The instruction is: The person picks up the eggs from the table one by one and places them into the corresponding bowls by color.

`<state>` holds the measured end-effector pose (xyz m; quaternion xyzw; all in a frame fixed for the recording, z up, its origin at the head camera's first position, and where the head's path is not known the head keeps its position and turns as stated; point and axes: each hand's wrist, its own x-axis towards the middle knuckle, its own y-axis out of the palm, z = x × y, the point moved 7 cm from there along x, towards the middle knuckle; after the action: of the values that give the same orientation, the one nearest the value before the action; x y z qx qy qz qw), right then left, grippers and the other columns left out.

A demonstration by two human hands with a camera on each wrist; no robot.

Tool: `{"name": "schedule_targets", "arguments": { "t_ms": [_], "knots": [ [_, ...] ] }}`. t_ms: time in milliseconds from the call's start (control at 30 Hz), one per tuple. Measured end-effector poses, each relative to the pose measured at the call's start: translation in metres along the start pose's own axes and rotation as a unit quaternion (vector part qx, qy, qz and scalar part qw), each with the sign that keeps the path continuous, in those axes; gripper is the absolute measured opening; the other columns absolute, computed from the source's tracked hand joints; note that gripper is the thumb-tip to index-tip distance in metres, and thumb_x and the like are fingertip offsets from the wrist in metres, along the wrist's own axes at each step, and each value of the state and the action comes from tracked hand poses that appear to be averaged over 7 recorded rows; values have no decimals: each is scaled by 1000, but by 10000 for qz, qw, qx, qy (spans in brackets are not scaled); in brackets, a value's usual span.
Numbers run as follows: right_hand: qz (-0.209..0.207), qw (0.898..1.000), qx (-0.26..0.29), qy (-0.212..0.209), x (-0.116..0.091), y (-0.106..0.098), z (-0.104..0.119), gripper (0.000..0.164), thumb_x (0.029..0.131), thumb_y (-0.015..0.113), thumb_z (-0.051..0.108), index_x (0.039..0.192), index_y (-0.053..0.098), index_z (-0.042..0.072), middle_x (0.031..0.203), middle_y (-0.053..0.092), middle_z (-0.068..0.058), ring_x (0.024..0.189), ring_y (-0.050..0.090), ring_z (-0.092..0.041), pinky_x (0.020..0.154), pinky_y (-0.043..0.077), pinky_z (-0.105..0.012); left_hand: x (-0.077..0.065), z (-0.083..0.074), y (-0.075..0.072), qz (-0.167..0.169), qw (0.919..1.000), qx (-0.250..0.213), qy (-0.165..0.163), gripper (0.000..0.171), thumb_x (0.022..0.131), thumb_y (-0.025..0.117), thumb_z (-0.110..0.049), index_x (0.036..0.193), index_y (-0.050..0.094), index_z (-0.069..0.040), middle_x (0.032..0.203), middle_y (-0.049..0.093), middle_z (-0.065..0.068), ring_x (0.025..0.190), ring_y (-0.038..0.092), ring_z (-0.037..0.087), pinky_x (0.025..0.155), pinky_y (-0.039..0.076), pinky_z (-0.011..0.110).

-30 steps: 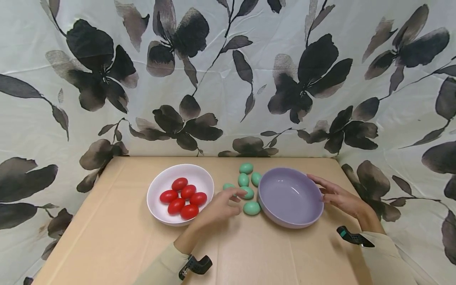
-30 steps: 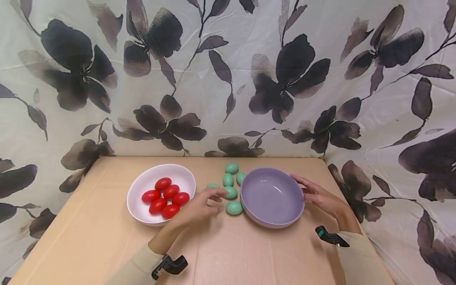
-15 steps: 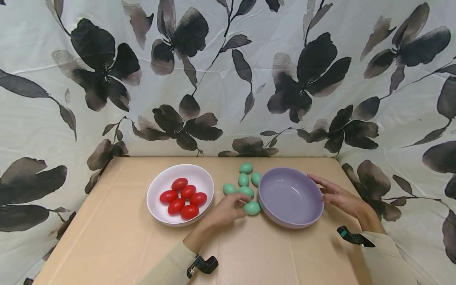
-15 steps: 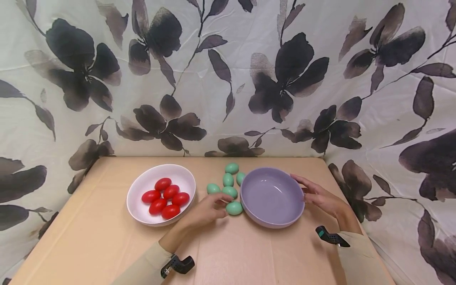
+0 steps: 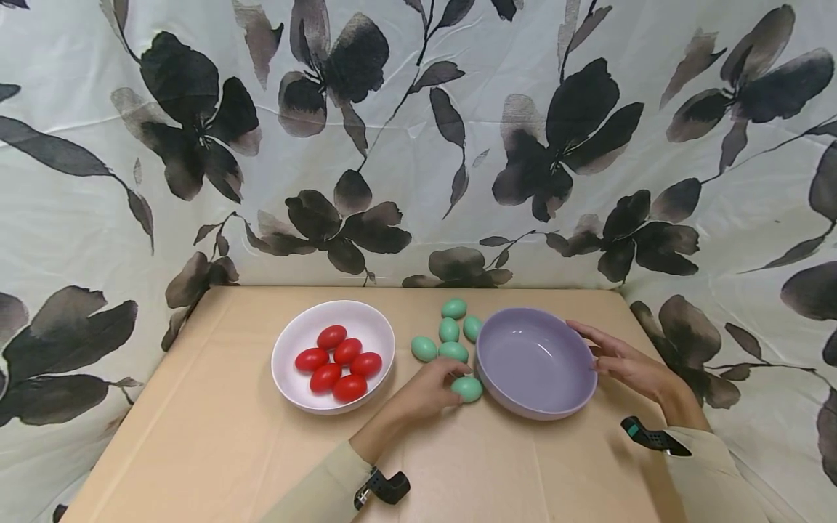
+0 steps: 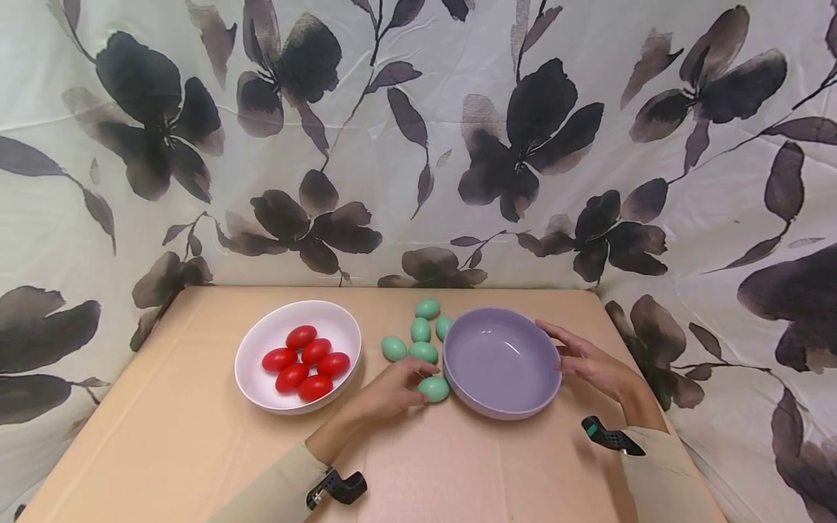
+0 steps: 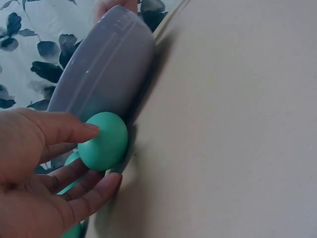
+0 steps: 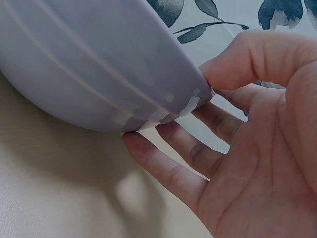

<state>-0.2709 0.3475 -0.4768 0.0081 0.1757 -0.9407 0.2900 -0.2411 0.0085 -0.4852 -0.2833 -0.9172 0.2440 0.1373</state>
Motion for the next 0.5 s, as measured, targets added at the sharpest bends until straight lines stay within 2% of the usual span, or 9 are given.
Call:
{"name": "schedule_targets", "arguments": {
  "t_ms": [200, 400, 500],
  "knots": [
    [55, 10000, 16, 16, 6, -7, -3, 72, 98, 50, 5, 163, 20, 15, 166, 19, -19, 132, 51, -5, 97, 52, -27, 6, 3, 6, -119, 9995, 220, -198, 40, 83, 75, 2, 122, 69, -2, 118, 66, 10, 113, 60, 25, 103, 47, 38],
    [154, 9998, 81, 6, 11, -13, -5, 72, 98, 49, 4, 163, 19, 15, 165, 18, -20, 132, 51, -6, 97, 52, -28, 14, 5, 7, -139, 9988, 288, -364, 37, 83, 79, -3, 119, 71, -4, 108, 69, 3, 99, 62, 14, 95, 52, 35],
    [180, 9998, 91, 17, 14, -16, -6, 73, 98, 49, 4, 163, 19, 15, 165, 18, -20, 132, 51, -5, 97, 52, -28, 17, 6, 7, -142, 9987, 250, -409, 35, 83, 80, -5, 117, 71, -4, 103, 70, 1, 95, 63, 13, 92, 53, 33]
  ]
}}
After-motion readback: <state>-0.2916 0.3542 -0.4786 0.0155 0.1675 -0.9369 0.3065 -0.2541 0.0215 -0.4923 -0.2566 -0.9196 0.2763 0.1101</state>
